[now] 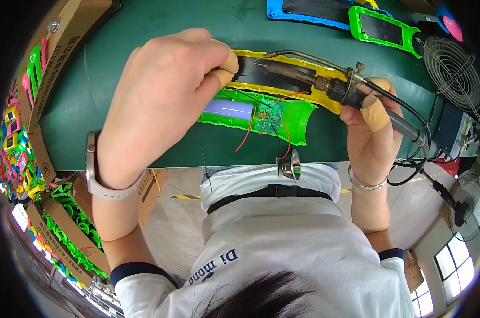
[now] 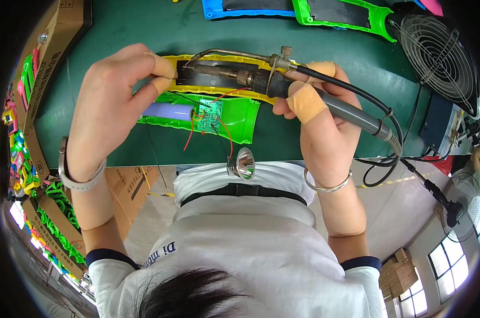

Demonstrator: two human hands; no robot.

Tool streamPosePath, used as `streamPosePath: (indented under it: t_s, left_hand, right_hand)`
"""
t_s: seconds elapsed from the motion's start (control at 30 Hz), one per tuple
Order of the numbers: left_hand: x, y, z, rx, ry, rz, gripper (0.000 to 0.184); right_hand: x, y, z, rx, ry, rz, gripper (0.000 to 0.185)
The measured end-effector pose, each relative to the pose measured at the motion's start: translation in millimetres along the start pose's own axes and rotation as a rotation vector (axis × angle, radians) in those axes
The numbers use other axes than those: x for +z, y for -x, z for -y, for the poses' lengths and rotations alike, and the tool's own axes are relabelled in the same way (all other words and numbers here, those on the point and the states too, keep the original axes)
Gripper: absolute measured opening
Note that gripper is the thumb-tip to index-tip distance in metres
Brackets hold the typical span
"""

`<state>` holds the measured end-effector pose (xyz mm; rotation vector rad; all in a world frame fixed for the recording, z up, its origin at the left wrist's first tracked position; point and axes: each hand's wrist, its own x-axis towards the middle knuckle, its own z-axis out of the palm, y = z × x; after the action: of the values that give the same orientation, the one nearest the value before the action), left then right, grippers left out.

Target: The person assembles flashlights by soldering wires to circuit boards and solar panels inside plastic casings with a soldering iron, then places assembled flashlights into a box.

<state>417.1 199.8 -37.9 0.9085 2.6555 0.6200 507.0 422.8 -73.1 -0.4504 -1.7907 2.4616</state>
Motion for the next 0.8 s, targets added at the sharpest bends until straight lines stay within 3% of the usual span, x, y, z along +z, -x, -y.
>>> streamPosePath:
  t_s: [0.13,0.43,0.8]
  left_hand:
    - [-6.0,-7.0,-0.5,0.081,-0.106,0.106,0.008]
    - [-11.3,-19.5,10.7,0.141,0.003,0.218,0.009]
    - [-7.0,-20.5,1.3,0.263,-0.221,0.160,0.002]
  right_hand:
    - [1.4,-1.3,1.9,0.023,0.052,-0.005,0.024]
    - [4.4,-5.0,10.2,0.104,0.164,0.014,0.019]
    - [8.0,-8.5,11.7,0.120,0.166,0.112,0.014]
